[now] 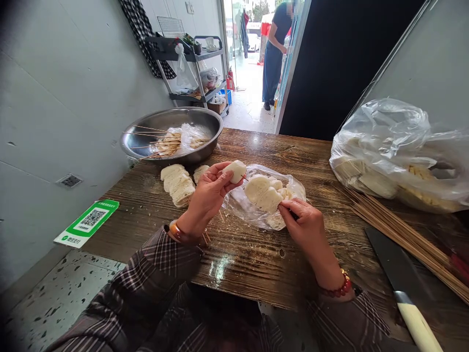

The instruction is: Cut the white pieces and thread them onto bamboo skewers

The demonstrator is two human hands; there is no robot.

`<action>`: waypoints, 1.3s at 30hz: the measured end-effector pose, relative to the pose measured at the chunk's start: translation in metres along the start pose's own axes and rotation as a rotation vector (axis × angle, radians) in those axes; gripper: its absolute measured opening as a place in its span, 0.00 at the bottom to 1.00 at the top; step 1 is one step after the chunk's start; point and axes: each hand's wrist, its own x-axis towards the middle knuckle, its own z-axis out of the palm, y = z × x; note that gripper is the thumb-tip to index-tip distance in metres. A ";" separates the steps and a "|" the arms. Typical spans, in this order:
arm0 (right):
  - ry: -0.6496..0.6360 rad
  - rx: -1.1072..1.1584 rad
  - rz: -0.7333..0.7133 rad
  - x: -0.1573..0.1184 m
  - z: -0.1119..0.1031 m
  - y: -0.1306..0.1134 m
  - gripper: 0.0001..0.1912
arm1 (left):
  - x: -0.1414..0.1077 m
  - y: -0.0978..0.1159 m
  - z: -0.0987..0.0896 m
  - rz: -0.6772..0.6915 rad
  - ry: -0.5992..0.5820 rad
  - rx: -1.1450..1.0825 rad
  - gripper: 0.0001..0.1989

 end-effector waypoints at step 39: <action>-0.014 0.021 0.112 -0.007 0.015 -0.002 0.10 | -0.011 -0.012 0.009 -0.167 -0.027 -0.133 0.20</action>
